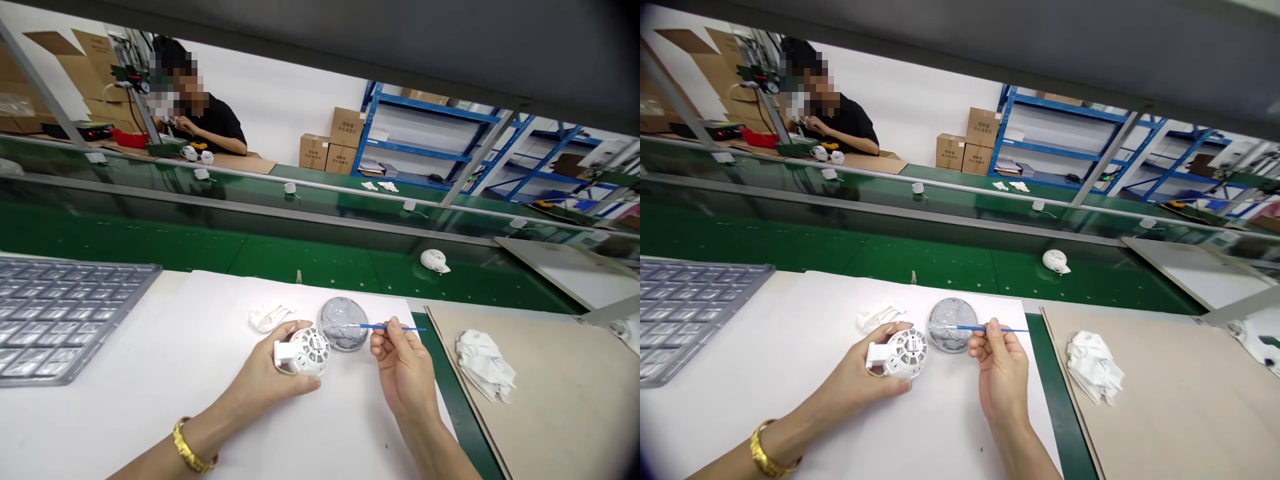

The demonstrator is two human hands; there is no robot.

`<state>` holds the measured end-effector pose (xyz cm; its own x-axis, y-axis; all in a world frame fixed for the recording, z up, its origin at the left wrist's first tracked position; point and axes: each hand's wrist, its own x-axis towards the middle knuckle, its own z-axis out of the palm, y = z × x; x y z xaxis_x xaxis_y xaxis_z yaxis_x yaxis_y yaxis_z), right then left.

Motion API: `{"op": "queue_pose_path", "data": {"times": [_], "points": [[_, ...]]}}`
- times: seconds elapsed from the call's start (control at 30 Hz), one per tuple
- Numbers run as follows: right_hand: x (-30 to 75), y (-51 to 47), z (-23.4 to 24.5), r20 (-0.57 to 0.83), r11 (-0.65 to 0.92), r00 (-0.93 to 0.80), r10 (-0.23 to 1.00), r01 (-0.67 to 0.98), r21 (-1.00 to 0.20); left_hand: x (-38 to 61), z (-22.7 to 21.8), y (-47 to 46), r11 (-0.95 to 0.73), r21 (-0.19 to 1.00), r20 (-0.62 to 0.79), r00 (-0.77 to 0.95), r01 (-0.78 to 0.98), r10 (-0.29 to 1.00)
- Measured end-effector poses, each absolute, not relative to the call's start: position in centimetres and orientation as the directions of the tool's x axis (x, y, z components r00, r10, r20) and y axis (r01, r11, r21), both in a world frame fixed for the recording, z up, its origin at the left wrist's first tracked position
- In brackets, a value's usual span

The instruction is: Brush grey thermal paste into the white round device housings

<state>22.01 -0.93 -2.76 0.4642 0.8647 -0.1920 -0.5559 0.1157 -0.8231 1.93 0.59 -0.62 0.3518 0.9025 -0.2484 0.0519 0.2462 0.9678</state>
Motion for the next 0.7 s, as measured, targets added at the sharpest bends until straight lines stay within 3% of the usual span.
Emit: {"op": "queue_pose_path", "data": {"times": [0.4, 0.7], "points": [[20.3, -2.4, -2.3, -0.059, 0.133, 0.464, 0.884, -0.37, -0.92, 1.9, -0.7, 0.6, 0.152, 0.984, -0.174, 0.329, 0.09, 0.928], [20.3, -3.3, -3.1, 0.237, 0.323, 0.496, 0.835, -0.095, -0.942, 1.7, -0.2, 0.6, 0.178, 0.983, -0.18, 0.329, 0.037, 0.927]]}}
